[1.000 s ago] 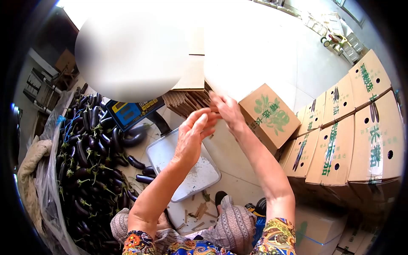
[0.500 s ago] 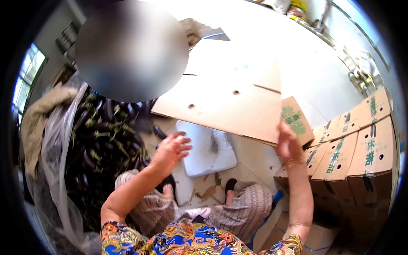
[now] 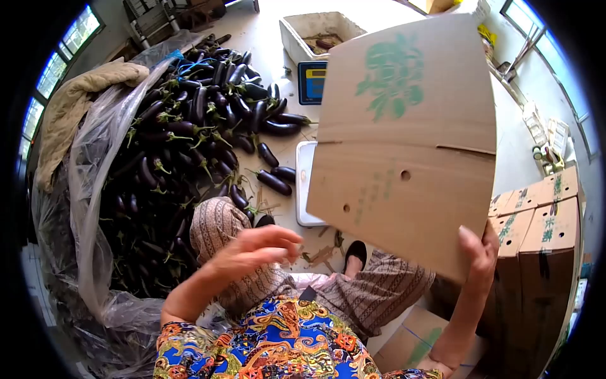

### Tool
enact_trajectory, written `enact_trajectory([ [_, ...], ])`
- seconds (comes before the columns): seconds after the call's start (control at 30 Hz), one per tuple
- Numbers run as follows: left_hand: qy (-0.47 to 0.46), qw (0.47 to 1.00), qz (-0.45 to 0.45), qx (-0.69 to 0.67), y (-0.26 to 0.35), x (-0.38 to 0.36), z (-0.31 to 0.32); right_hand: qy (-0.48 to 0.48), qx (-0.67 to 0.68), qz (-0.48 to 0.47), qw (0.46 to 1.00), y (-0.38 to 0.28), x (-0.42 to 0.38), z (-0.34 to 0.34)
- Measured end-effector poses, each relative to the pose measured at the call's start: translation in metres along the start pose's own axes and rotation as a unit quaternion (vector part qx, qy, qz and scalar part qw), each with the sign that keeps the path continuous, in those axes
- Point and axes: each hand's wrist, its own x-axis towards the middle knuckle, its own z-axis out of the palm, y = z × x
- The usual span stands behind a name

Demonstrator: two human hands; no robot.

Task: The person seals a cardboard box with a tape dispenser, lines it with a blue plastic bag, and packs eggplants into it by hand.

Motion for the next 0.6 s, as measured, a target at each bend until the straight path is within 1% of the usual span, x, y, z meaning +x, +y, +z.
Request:
enact_trajectory([
  [0.03,0.029,0.998,0.002,0.049,0.021,-0.015,-0.010,-0.018,-0.037,-0.008,0.999,0.001,-0.013,-0.001],
  [0.07,0.076,0.996,0.026,0.036,0.031,-0.030,-0.021,-0.024,-0.059,-0.007,0.998,0.000,-0.024,0.007],
  [0.13,0.117,0.971,0.205,0.029,0.019,-0.047,-0.063,-0.051,-0.102,0.005,0.993,-0.004,-0.036,0.037],
  [0.17,0.200,0.956,0.213,-0.028,0.010,-0.056,-0.080,-0.073,-0.133,-0.009,0.988,0.006,-0.034,0.049],
  [0.2,0.277,0.935,0.211,-0.068,-0.001,-0.059,-0.095,-0.092,-0.154,-0.003,0.984,0.017,-0.029,0.057],
  [0.23,0.356,0.904,0.209,-0.108,-0.018,-0.068,-0.110,-0.115,-0.175,0.002,0.978,0.027,-0.024,0.065],
  [0.3,0.475,0.871,0.119,-0.028,-0.081,-0.089,-0.134,-0.151,-0.239,0.000,0.959,0.046,-0.015,0.081],
  [0.33,0.469,0.882,0.050,-0.007,-0.129,-0.109,-0.148,-0.166,-0.271,-0.005,0.948,0.056,-0.011,0.088],
  [0.37,0.457,0.889,-0.020,0.010,-0.178,-0.131,-0.152,-0.181,-0.316,-0.061,0.929,0.071,-0.008,0.091],
  [0.43,0.472,0.860,-0.182,-0.063,-0.245,-0.152,-0.128,-0.187,-0.279,-0.044,0.941,0.069,-0.006,0.099],
  [0.47,0.456,0.863,-0.200,-0.088,-0.281,-0.158,-0.117,-0.227,-0.254,-0.004,0.940,0.065,-0.003,0.100],
  [0.5,0.437,0.866,-0.216,-0.114,-0.305,-0.159,-0.109,-0.265,-0.232,0.038,0.935,0.062,0.001,0.101],
  [0.57,0.412,0.906,-0.087,-0.033,-0.315,-0.139,-0.089,-0.260,-0.127,0.122,0.949,0.061,0.007,0.109],
  [0.6,0.403,0.913,-0.059,0.006,-0.315,-0.127,-0.084,-0.234,-0.077,0.145,0.958,0.063,0.010,0.113],
])
